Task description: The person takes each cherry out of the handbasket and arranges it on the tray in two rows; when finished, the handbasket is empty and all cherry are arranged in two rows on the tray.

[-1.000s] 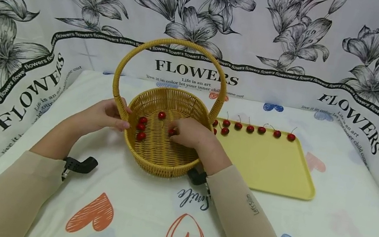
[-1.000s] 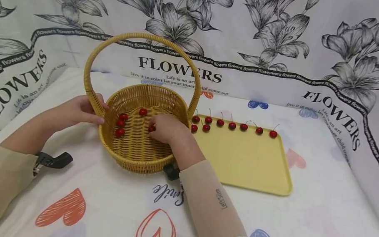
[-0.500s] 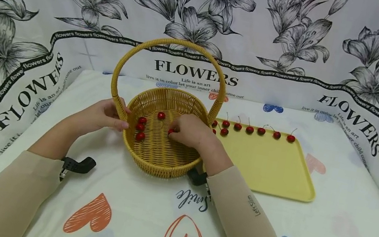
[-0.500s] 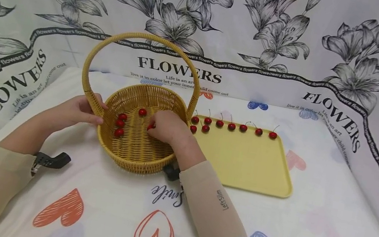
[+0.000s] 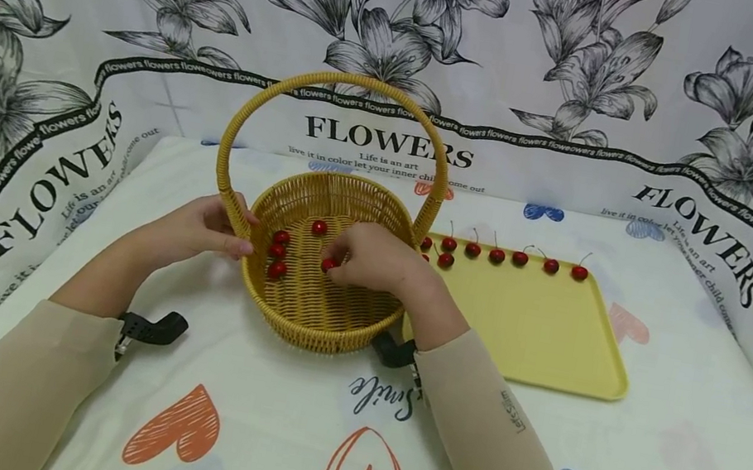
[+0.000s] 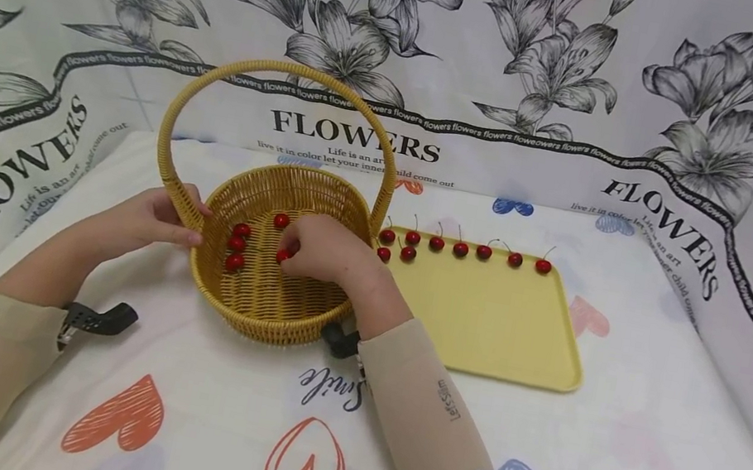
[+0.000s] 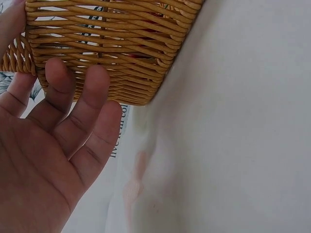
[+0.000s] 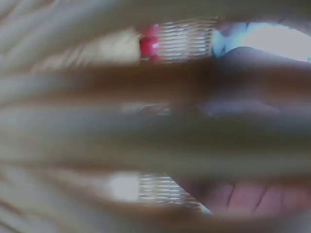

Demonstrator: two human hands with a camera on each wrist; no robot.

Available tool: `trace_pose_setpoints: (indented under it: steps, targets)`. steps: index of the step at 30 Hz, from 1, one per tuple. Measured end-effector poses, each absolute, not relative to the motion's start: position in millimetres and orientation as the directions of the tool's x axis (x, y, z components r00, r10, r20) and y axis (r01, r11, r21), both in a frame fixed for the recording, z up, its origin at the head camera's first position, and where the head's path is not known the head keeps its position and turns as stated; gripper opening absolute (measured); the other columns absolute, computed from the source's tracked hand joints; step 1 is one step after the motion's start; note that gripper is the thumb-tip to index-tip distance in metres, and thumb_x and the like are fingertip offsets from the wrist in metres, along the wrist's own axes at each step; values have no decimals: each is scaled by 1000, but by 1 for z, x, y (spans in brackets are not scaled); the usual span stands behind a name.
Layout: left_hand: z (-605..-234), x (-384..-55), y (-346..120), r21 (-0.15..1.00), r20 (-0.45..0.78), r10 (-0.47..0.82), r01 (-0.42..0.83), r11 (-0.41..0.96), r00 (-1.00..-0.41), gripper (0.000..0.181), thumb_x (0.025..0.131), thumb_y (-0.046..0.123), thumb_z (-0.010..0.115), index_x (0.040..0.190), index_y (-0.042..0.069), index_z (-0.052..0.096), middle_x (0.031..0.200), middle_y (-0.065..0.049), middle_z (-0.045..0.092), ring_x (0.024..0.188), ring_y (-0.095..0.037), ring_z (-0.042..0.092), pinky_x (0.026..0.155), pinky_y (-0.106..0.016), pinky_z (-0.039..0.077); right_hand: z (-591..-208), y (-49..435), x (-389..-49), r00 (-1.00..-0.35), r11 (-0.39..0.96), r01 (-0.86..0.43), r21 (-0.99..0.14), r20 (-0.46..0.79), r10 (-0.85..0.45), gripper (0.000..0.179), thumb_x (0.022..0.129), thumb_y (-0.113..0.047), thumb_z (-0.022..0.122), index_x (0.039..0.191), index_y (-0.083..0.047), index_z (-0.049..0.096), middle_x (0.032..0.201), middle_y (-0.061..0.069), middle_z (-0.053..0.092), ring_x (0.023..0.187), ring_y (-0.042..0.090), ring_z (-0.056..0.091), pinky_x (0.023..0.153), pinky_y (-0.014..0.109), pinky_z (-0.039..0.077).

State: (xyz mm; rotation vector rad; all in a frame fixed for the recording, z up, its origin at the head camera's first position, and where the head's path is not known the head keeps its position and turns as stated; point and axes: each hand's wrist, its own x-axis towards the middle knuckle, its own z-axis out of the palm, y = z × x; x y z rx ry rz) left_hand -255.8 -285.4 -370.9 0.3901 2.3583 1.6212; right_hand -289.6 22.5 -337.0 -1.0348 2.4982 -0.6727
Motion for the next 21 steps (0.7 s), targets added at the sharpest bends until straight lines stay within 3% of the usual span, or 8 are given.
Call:
trace_pose_setpoints:
  steps: [10, 21]
  targets:
    - [-370, -255, -286, 938, -51, 355, 78, 339, -933, 34, 93, 4, 75, 119, -2, 54, 100, -5, 68, 88, -19, 67, 81, -39, 59, -299, 37, -276, -712, 616, -561, -553, -58, -700, 16, 93, -18, 77, 109, -20, 74, 101, -8, 68, 91, 15, 61, 74, 28, 54]
    - [-371, -256, -287, 937, -45, 373, 90, 337, -927, 36, 94, 4, 74, 121, -2, 52, 101, -9, 67, 87, -21, 65, 80, -38, 58, -269, 86, -274, -764, 611, -427, -667, -96, -638, 21, 93, -11, 71, 113, -17, 71, 102, 2, 69, 91, 24, 63, 73, 38, 56]
